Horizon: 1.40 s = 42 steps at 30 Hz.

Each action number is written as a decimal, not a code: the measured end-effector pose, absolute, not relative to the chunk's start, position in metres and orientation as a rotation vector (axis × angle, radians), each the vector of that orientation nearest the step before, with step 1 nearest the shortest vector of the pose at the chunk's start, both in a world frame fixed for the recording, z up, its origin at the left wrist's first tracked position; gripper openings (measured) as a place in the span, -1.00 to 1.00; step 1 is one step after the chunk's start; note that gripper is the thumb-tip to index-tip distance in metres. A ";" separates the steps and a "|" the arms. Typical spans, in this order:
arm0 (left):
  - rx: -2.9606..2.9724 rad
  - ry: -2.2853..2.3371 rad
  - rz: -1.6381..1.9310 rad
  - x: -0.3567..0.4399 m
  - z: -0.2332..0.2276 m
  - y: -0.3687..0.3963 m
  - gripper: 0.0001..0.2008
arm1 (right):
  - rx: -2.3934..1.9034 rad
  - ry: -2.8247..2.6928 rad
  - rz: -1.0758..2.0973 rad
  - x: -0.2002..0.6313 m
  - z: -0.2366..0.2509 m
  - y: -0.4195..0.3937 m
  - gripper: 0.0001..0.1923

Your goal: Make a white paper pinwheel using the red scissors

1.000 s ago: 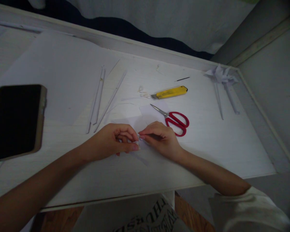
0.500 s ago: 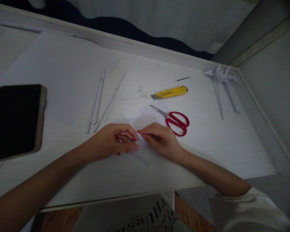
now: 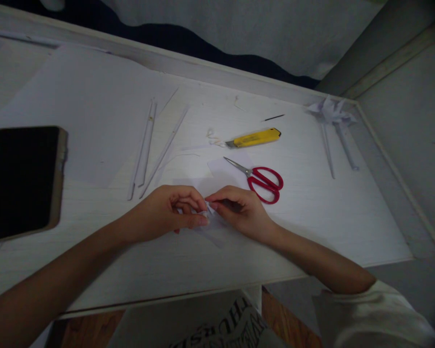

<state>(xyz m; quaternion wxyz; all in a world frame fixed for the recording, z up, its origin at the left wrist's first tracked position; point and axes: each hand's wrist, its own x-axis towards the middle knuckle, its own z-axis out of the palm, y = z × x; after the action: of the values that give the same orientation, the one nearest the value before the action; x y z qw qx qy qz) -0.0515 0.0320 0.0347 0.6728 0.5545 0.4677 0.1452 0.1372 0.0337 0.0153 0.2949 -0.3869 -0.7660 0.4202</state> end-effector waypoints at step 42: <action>1.516 1.118 0.315 -0.048 0.032 0.029 -0.76 | -1.147 -1.980 1.193 0.131 0.017 0.030 -0.87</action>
<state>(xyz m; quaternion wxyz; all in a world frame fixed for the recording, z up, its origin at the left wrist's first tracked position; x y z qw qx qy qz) -0.0484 0.0289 0.0317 0.5777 0.6479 0.4780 0.1345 0.1311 0.0301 0.0166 0.2767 -0.4271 -0.7374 0.4441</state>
